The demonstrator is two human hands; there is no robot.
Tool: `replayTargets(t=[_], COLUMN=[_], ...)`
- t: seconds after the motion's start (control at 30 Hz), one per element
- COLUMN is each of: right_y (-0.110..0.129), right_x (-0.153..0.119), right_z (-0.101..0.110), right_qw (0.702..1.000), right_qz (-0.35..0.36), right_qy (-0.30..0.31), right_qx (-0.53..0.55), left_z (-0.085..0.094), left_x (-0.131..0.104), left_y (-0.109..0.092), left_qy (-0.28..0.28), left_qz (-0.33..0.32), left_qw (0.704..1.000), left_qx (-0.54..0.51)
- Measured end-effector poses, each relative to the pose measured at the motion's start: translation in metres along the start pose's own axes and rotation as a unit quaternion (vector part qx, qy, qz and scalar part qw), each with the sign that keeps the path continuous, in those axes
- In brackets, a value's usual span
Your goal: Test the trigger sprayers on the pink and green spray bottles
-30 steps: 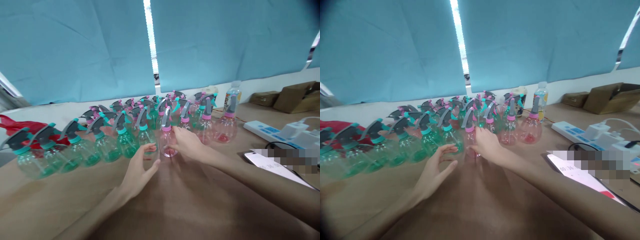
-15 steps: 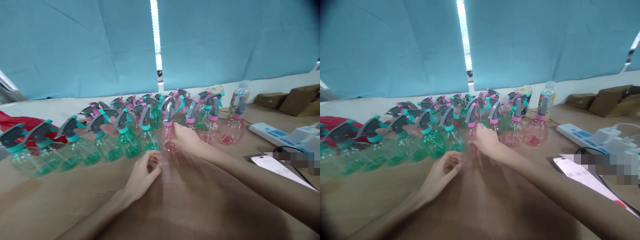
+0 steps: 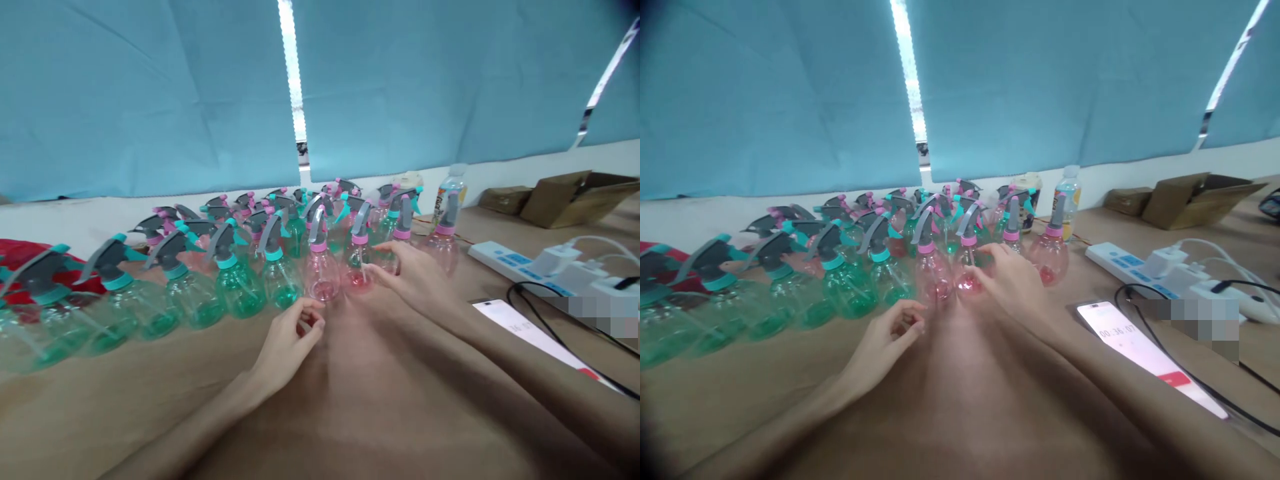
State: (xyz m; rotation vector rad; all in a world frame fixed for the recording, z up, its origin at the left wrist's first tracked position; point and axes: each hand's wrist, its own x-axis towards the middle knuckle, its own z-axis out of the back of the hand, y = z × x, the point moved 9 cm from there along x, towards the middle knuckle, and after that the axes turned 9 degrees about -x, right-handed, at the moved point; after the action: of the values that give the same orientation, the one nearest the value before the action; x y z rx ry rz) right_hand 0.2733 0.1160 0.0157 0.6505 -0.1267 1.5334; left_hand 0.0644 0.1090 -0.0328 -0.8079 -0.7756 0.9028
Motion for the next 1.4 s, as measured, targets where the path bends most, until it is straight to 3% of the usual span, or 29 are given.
replayTargets(t=[0.13,0.33,0.6,0.73,0.9,1.0,1.1,1.23,1.4], right_y=[-0.014,-0.01,-0.013,-0.011,0.003,0.019,0.038,0.064,0.091], right_x=[0.011,0.033,0.038,0.026,-0.005,-0.029,-0.048,-0.066,-0.081], right_z=[-0.011,-0.036,-0.044,-0.034,-0.016,-0.007,-0.002,-0.003,-0.008], right_qw=[1.0,1.0,0.999,0.999,0.997,0.994,0.991,0.985,0.978], right_qz=[-0.022,-0.027,-0.023,-0.012,0.019,0.049,0.082,0.13,0.185], right_qy=[-0.001,0.007,0.029,0.046,0.074,0.096,0.103,0.107,0.078], right_qx=[0.0,0.014,0.012,0.003,0.005,0.011,0.015,0.035,0.056], left_z=[-0.014,-0.032,-0.037,-0.035,-0.022,-0.017,-0.019,-0.021,-0.007], left_x=[0.005,0.01,0.008,0.008,0.013,0.018,0.02,0.017,0.005], left_y=[-0.01,-0.024,-0.036,-0.045,-0.055,-0.059,-0.064,-0.072,-0.071], left_qy=[0.01,0.018,0.017,0.005,-0.05,-0.069,-0.055,-0.034,-0.046], left_qz=[-0.012,-0.023,-0.027,-0.036,-0.062,-0.075,-0.087,-0.101,-0.11], left_qw=[1.0,0.999,0.998,0.997,0.993,0.99,0.99,0.99,0.988], left_qx=[-0.011,-0.026,-0.052,-0.073,-0.088,-0.094,-0.091,-0.088,-0.099])
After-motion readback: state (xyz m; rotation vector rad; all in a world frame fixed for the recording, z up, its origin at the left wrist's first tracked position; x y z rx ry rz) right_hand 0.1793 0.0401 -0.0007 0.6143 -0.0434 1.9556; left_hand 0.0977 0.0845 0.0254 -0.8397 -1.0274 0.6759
